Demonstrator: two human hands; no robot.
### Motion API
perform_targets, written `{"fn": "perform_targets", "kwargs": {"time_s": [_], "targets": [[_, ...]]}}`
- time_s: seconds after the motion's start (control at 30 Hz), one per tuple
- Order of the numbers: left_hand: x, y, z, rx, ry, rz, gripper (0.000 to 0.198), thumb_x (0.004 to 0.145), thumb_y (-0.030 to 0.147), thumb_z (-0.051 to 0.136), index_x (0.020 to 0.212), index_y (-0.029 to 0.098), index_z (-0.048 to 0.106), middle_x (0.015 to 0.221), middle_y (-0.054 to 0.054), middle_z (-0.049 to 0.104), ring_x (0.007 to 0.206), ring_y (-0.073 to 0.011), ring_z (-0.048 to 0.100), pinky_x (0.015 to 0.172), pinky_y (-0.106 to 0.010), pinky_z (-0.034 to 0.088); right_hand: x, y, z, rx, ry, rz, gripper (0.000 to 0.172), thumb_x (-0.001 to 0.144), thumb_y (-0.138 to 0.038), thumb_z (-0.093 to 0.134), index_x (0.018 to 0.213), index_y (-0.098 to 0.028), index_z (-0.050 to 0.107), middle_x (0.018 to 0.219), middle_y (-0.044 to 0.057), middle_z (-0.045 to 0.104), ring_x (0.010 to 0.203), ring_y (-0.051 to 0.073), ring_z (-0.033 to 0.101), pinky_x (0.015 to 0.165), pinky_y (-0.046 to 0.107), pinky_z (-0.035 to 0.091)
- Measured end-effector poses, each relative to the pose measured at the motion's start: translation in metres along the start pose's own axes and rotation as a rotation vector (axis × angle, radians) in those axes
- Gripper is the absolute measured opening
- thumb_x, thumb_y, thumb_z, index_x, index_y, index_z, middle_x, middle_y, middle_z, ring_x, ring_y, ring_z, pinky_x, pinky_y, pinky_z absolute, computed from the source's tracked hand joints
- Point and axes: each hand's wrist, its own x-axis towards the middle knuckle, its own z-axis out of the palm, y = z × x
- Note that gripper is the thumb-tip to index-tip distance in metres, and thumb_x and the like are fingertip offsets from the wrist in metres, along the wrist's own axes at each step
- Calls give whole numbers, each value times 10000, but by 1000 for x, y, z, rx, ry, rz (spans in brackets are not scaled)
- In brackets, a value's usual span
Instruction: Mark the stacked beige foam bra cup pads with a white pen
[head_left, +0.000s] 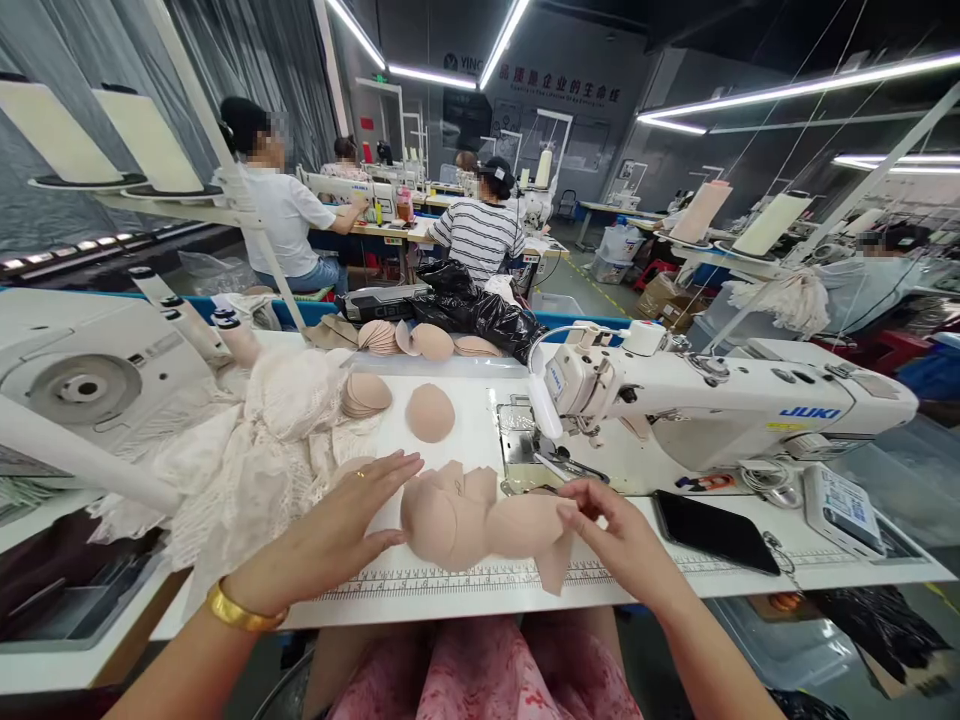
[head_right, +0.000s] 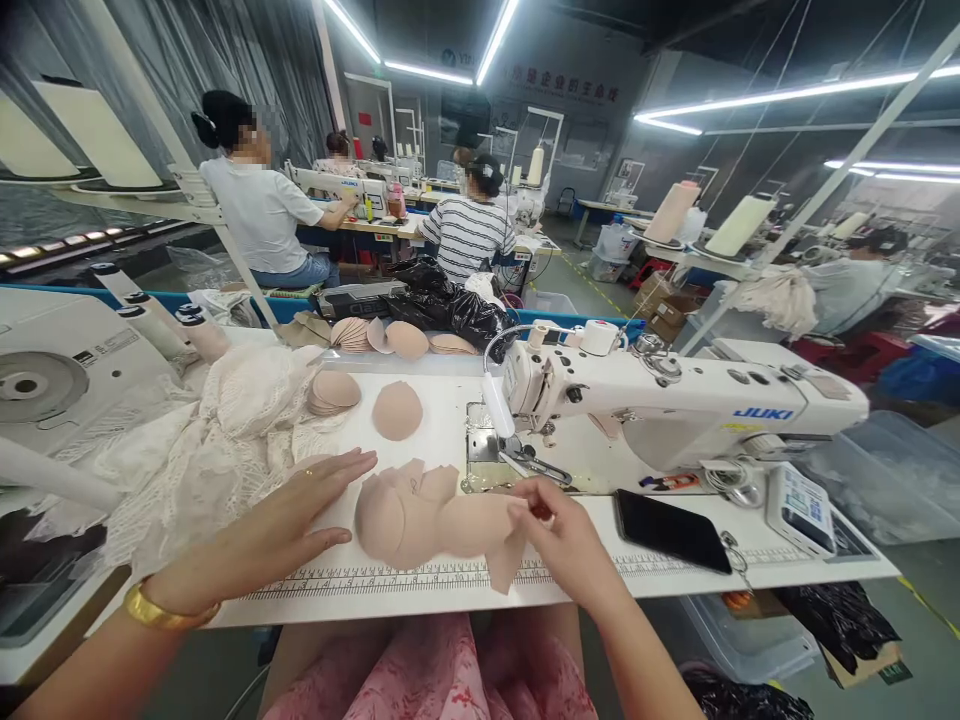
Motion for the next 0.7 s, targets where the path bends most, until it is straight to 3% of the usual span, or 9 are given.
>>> {"fn": "perform_targets", "kwargs": {"time_s": [0.1,0.2,0.27,0.33,0.4,0.5,0.6,0.7], "targets": [[20,-8,-3,-60,-107,20,669,938,331,652,1583,333,471,1636,-59,490,1521,-326,449,1263,-527,358,-8,24,-7,-204,162,-64,154,977,-357,609,974,-219,677,835,62,689,768,255,623,700,392,527],[37,-13,-4,-95,-179,19,660,896,303,661,1541,358,534,1582,-37,563,1449,-328,543,1224,-481,417,-10,17,6,-262,239,-124,138,971,-295,606,1032,-209,694,1051,139,696,989,329,600,886,523,501],[44,-11,-7,-85,-202,-1,653,872,288,667,1514,365,570,1514,-35,634,1380,-331,607,1182,-463,458,-7,-1,22,-252,182,-209,168,986,-227,605,1134,-222,684,1134,122,695,1072,318,591,959,527,492],[48,-7,-10,-56,-217,-16,637,844,266,671,1472,355,615,1434,-46,694,1310,-336,651,1132,-458,490,0,-21,40,-218,23,-301,257,978,-148,644,1223,-222,652,1171,107,701,1104,306,591,962,508,505],[49,-1,-15,-29,-213,-25,595,811,241,673,1399,335,674,1354,-61,733,1247,-341,679,1073,-445,514,8,-37,55,-221,-99,-304,371,917,-106,751,1250,-227,641,1182,99,713,1114,319,586,961,518,506],[47,9,-21,-6,-224,-65,490,778,205,654,1247,314,746,1170,-49,780,1109,-312,713,963,-385,524,19,-48,66,-227,-159,-250,410,833,-43,827,1167,-216,665,1060,79,728,1034,323,587,885,499,518],[44,13,-28,-37,-301,-121,403,795,188,600,1145,307,760,955,-8,764,928,-257,706,810,-310,498,20,-49,56,-185,-177,-233,319,841,12,792,1026,-216,667,939,30,708,944,269,594,813,418,515],[41,11,-37,-138,-410,-138,309,869,225,536,1069,298,761,918,8,726,822,-215,678,718,-276,467,13,-49,29,-70,-252,-228,244,907,-11,749,889,-228,638,879,-32,690,874,193,608,801,348,502]]}}
